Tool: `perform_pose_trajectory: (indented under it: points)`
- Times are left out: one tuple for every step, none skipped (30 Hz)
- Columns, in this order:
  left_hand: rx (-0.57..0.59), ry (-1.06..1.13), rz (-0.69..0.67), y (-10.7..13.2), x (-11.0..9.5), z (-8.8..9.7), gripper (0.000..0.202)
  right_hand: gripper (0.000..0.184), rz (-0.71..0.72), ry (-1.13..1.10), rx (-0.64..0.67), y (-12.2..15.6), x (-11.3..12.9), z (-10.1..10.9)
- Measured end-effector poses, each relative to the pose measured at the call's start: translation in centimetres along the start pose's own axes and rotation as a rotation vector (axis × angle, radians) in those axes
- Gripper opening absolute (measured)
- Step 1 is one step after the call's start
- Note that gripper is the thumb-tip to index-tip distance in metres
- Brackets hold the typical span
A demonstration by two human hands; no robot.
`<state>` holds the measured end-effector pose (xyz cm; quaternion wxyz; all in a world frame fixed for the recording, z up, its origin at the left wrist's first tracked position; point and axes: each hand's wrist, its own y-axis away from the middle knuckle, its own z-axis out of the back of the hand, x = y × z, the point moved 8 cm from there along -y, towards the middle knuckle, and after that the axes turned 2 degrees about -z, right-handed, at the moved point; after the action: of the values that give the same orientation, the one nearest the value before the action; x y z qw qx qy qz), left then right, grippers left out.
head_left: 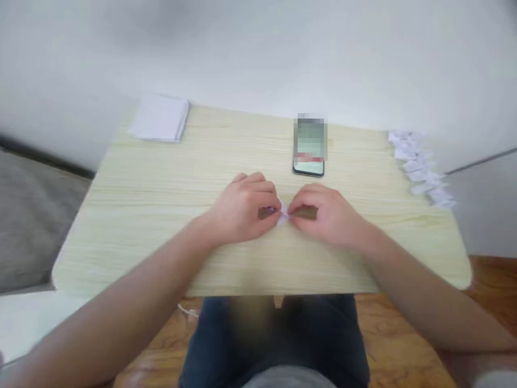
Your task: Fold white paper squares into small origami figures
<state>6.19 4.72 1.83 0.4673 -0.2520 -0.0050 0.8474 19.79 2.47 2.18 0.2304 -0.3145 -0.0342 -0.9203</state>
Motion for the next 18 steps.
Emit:
perform_pose_trajectory:
  points:
    - [0.003, 0.009, 0.010, 0.0, 0.1, -0.2, 0.014, 0.007, -0.014, 0.006, -0.027, 0.2, -0.2, -0.3]
    - [0.005, 0.018, 0.019, -0.1, 0.2, -0.3, 0.014, 0.006, -0.028, 0.011, -0.052, 0.4, -0.4, -0.6]
    - [0.007, 0.028, 0.029, -0.1, 0.3, -0.4, 0.015, 0.004, -0.041, 0.016, -0.075, 0.6, -0.6, -0.8]
    - [0.008, 0.038, 0.039, -0.2, 0.4, -0.5, 0.015, 0.004, -0.054, 0.020, -0.095, 0.8, -0.8, -1.0]
    - [0.007, 0.051, 0.051, -0.2, 0.5, -0.6, 0.016, 0.003, -0.068, 0.024, -0.119, 0.9, -0.9, -1.0]
    - [0.007, 0.063, 0.061, -0.3, 0.5, -0.7, 0.016, 0.003, -0.082, 0.027, -0.137, 1.0, -1.0, -1.1]
    - [0.007, 0.073, 0.072, -0.3, 0.6, -0.7, 0.017, 0.003, -0.093, 0.027, -0.148, 1.1, -1.1, -1.1]
    - [0.005, 0.081, 0.084, -0.4, 0.7, -0.8, 0.017, 0.003, -0.098, 0.024, -0.150, 1.2, -1.1, -1.1]
    - [0.002, 0.086, 0.096, -0.4, 0.7, -0.7, 0.017, 0.004, -0.101, 0.020, -0.151, 1.2, -1.1, -1.0]
    - [-0.003, 0.090, 0.110, -0.4, 0.8, -0.7, 0.016, 0.004, -0.098, 0.015, -0.144, 1.2, -1.1, -1.0]
    - [-0.006, 0.094, 0.123, -0.5, 0.8, -0.6, 0.015, 0.005, -0.096, 0.010, -0.139, 1.2, -1.1, -1.0]
    - [-0.007, 0.097, 0.136, -0.5, 0.8, -0.5, 0.015, 0.005, -0.097, 0.006, -0.134, 1.2, -1.1, -1.0]
    - [-0.005, 0.100, 0.148, -0.5, 0.9, -0.5, 0.014, 0.005, -0.097, 0.002, -0.128, 1.1, -1.1, -1.0]
    - [-0.001, 0.104, 0.159, -0.5, 0.9, -0.4, 0.014, 0.005, -0.100, -0.003, -0.125, 1.1, -1.1, -1.0]
    - [0.003, 0.108, 0.171, -0.4, 1.0, -0.4, 0.014, 0.005, -0.102, -0.007, -0.122, 1.1, -1.2, -1.0]
    - [0.006, 0.111, 0.181, -0.4, 1.0, -0.4, 0.014, 0.006, -0.104, -0.012, -0.121, 1.0, -1.2, -1.0]
    - [0.006, 0.113, 0.189, -0.4, 1.1, -0.3, 0.014, 0.006, -0.106, -0.016, -0.120, 1.0, -1.2, -1.0]
    - [0.005, 0.115, 0.195, -0.4, 1.2, -0.3, 0.014, 0.007, -0.109, -0.019, -0.120, 1.0, -1.2, -1.1]
